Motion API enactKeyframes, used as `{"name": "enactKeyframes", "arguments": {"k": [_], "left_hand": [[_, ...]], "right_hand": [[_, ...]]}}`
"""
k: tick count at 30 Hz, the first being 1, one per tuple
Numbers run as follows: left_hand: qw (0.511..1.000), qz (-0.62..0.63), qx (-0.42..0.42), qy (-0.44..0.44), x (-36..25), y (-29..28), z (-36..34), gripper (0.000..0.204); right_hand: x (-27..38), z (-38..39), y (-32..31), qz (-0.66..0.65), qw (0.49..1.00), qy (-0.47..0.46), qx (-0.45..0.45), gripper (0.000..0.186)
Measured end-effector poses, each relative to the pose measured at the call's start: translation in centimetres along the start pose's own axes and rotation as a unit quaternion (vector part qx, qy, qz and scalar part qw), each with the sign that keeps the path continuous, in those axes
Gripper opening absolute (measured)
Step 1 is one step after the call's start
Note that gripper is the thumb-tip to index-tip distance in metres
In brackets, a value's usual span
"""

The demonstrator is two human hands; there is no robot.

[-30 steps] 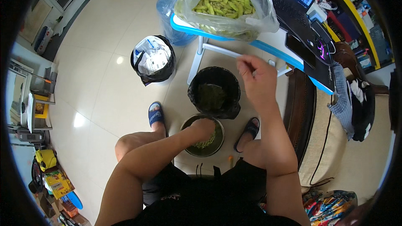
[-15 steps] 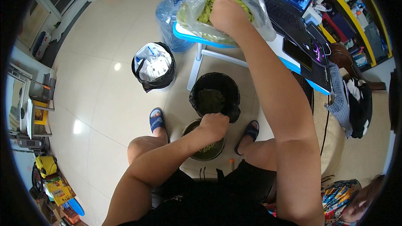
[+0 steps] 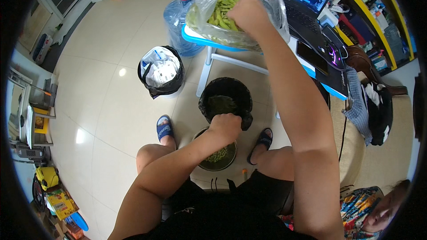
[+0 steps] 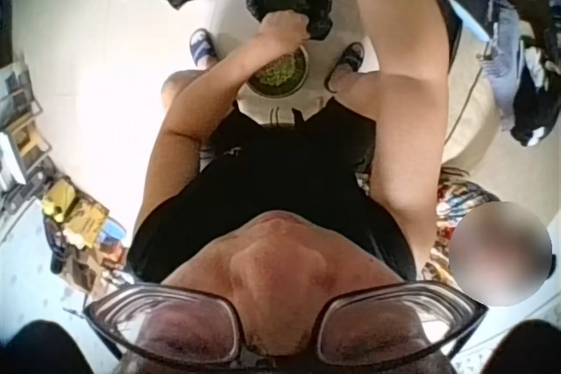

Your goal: The person sits on the floor and shells edamame beans by hand, removing the beans from the pods and placing them into a metal bowl. The empty pods are discarded into a nearby trash bin.

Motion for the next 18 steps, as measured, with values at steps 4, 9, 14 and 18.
{"name": "enactKeyframes", "arguments": {"k": [4, 9, 14, 18], "left_hand": [[1.0, 0.008, -0.021, 0.0, 0.2, -0.7, -0.1, 0.027], [0.997, 0.031, -0.065, 0.009, 0.1, -1.9, -0.3, 0.025], [0.966, 0.154, -0.209, 0.018, 2.0, -5.6, -0.4, 0.017], [0.761, 0.584, -0.283, -0.007, 4.5, -8.2, -0.8, 0.012]], "right_hand": [[-1.8, -0.3, -1.1, -0.113, 0.992, 0.026, -0.042, 0.03], [-3.9, 0.2, -1.4, -0.353, 0.927, 0.113, -0.051, 0.015], [-1.9, 3.6, -6.5, -0.578, 0.8, 0.106, -0.119, 0.003], [-1.0, 11.7, -6.2, -0.477, 0.861, 0.157, -0.078, 0.004]]}}
Point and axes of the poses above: each hand's wrist, its own z-axis away from the middle knuckle, its own y-axis out of the palm, x = y × z, the point moved 8 cm from there along -z, towards the middle knuckle, and after that the axes turned 6 degrees about -x, right-handed, at the moved point
